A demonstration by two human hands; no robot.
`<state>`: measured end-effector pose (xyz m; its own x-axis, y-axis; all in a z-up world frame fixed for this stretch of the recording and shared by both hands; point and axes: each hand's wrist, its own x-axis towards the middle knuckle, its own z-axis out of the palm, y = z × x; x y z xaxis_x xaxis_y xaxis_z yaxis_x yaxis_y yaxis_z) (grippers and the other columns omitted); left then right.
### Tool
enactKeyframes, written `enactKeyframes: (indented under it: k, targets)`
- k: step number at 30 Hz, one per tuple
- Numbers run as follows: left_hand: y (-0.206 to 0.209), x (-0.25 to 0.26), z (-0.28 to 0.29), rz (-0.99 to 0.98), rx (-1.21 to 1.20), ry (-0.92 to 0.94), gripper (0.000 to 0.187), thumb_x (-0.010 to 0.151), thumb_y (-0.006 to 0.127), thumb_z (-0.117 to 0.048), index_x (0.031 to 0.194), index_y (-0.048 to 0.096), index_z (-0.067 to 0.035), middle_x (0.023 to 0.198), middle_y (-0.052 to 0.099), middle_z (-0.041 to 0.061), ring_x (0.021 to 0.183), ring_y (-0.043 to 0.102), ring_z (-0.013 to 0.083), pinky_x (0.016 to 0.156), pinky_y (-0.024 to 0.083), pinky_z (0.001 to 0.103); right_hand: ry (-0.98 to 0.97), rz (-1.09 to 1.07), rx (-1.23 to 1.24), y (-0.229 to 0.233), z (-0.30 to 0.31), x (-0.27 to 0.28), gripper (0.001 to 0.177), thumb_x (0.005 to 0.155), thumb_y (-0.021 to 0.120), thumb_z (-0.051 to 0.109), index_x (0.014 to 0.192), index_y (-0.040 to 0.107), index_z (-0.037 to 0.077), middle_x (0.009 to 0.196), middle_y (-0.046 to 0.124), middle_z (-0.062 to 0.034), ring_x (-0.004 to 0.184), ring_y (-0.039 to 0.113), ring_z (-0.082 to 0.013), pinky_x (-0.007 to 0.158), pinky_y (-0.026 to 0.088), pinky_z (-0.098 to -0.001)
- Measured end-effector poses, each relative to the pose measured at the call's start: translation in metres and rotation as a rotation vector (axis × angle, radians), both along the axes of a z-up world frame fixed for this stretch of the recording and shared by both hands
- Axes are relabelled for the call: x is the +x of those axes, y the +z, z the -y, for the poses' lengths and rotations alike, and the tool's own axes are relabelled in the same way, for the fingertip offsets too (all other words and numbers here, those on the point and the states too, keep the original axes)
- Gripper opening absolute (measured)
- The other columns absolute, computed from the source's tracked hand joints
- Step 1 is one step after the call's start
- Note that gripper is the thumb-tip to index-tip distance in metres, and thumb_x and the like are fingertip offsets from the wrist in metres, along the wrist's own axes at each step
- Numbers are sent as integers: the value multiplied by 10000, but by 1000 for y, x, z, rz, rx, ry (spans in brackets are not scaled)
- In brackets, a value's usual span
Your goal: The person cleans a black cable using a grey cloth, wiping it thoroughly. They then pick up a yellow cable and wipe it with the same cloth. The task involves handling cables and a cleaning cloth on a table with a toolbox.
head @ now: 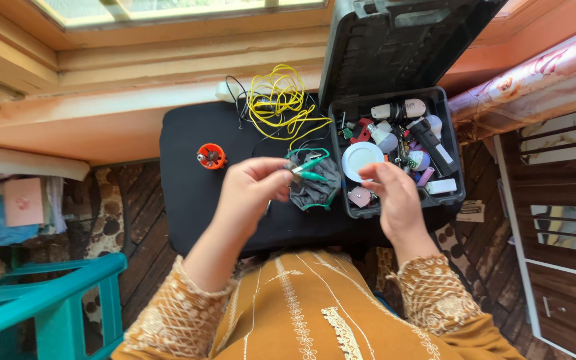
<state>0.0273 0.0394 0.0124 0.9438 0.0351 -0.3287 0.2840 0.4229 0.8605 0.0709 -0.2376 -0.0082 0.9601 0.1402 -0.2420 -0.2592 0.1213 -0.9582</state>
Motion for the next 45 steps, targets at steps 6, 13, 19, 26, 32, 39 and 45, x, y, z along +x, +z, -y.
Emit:
enactKeyframes:
  k: [6,13,19,26,32,39,45]
  targets:
    - [32,38,-36,-71,66,-128,208,894,744,-83,1059,750,44,850,746,72,654,651,102,615,555,267,6,-38,40,-18,14,-7,248,1010,633,230,1078,700,1,1065,709,-75,1025,630,-154,949,476,-332]
    - [76,81,-23,46,522,-532,196,843,766,-100,1014,782,-4,813,753,38,651,655,78,595,557,247,405,314,-14,42,-31,1,612,924,706,278,1433,512,0,1410,585,-96,1340,525,-176,1157,376,-348]
    - [89,100,-4,106,457,-495,232,846,713,-59,1059,793,-18,797,716,4,662,591,41,556,459,211,348,178,19,47,-29,9,468,1004,617,317,1358,616,11,1332,655,-100,1284,571,-169,1139,404,-336]
    - [74,109,17,198,476,-543,407,816,697,-20,1223,689,-8,764,622,-17,661,548,47,563,452,216,316,390,-432,54,-18,56,272,923,723,149,1137,744,-16,1045,691,-61,1023,656,-147,928,505,-284]
    - [39,114,41,206,137,-361,454,932,685,-162,1349,564,-27,994,672,26,902,630,84,808,524,255,196,6,102,26,-10,64,121,932,697,44,1042,719,-1,957,733,-14,898,672,-106,856,521,-249]
    - [-29,113,86,52,-270,-506,762,1034,196,-599,1271,673,-54,1206,730,81,1213,633,223,1127,372,381,-7,-164,530,18,11,69,99,1016,620,87,1070,692,46,1018,738,-59,931,680,-144,857,535,-309]
    - [-68,86,118,63,-165,-558,409,995,550,-344,1275,648,-63,1084,710,55,1041,664,188,979,498,355,-183,-262,481,6,43,84,122,1025,591,131,1070,700,97,978,746,-41,895,687,-158,743,500,-307]
